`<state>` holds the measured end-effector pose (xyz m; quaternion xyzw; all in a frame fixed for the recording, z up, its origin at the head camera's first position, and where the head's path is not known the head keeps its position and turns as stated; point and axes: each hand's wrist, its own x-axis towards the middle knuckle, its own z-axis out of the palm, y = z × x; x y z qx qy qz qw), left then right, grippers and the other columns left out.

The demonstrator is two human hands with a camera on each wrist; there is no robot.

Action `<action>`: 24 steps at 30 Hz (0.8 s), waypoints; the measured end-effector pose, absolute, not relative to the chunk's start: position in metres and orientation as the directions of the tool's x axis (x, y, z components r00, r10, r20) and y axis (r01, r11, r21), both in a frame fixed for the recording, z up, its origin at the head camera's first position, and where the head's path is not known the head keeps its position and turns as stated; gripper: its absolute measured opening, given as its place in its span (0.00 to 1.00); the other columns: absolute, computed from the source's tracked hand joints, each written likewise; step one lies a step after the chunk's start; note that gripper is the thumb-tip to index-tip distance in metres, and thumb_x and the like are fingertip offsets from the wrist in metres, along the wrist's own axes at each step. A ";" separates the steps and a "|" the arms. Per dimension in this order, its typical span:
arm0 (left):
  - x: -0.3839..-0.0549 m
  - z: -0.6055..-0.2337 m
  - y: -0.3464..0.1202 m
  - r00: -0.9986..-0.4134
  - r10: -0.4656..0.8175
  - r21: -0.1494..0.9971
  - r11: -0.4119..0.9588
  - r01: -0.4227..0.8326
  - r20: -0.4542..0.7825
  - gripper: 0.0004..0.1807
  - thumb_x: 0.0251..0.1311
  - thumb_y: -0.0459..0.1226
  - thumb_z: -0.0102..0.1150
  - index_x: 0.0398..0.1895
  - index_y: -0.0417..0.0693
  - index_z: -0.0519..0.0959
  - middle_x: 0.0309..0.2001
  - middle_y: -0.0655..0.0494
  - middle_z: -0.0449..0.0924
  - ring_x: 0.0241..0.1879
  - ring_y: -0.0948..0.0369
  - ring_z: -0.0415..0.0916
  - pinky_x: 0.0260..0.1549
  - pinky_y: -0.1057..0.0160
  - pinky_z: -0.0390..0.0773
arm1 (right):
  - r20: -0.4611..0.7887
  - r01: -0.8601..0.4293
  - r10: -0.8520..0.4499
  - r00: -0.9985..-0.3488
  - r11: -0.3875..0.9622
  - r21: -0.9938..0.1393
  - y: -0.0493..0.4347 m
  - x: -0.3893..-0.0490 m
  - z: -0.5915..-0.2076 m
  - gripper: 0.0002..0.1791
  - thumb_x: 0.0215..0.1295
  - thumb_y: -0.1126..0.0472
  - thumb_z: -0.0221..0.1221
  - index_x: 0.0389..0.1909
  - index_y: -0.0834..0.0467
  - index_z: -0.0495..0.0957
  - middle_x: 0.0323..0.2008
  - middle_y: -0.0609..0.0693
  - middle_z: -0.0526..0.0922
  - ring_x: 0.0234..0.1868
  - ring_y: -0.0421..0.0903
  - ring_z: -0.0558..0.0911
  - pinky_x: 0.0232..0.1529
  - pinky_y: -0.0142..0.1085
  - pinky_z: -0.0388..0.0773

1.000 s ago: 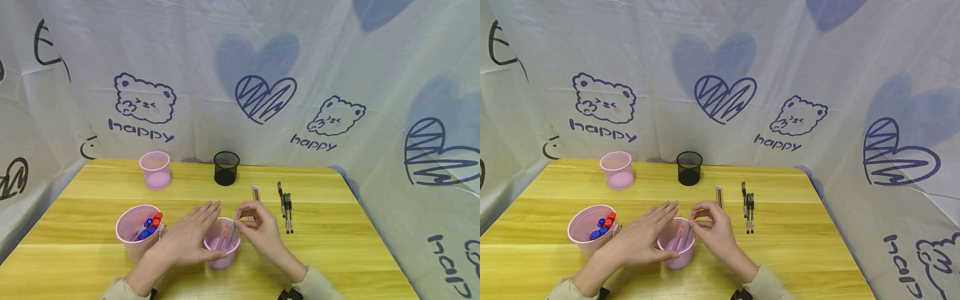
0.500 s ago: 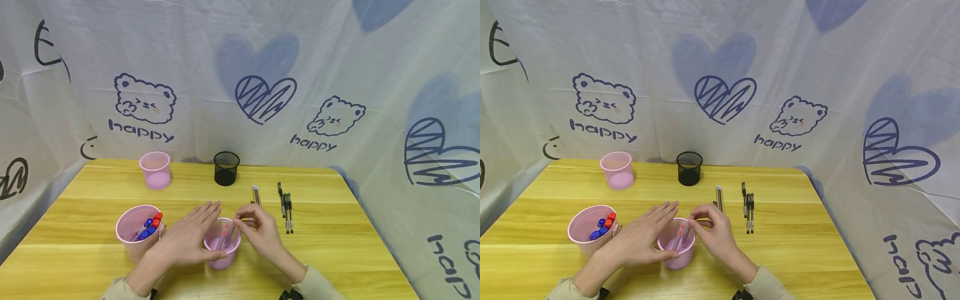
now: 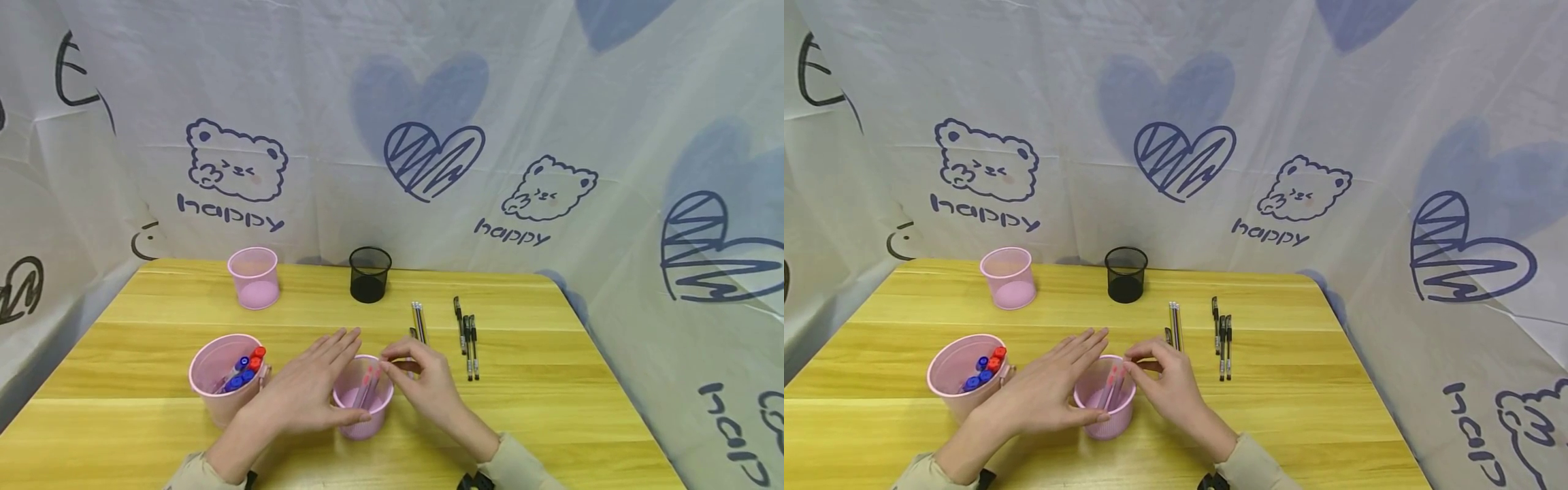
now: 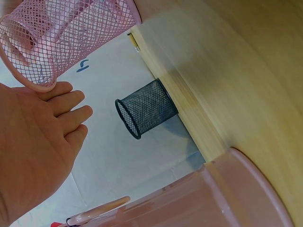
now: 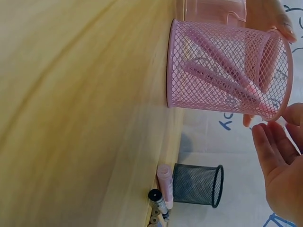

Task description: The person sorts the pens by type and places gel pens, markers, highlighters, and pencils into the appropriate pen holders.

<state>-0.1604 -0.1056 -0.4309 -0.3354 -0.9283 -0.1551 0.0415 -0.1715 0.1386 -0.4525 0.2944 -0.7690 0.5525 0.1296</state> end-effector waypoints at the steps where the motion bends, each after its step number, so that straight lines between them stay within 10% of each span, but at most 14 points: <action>1: -0.160 -0.431 -0.106 -0.772 0.610 0.261 0.727 0.635 0.181 0.64 0.56 0.79 0.50 0.82 0.42 0.57 0.83 0.51 0.48 0.82 0.49 0.48 0.79 0.48 0.53 | 0.522 -0.595 -0.312 -0.794 0.217 -0.774 0.139 -0.172 -0.452 0.09 0.67 0.68 0.67 0.47 0.60 0.84 0.45 0.54 0.87 0.47 0.51 0.88 0.46 0.38 0.88; 24: -0.160 -0.429 -0.106 -0.764 0.616 0.252 0.722 0.645 0.191 0.63 0.57 0.79 0.49 0.82 0.41 0.58 0.83 0.50 0.49 0.82 0.49 0.48 0.79 0.49 0.53 | 0.591 -0.616 -0.182 -0.786 0.324 -0.718 0.172 -0.216 -0.438 0.17 0.66 0.75 0.66 0.55 0.63 0.83 0.54 0.60 0.84 0.48 0.58 0.88 0.44 0.45 0.89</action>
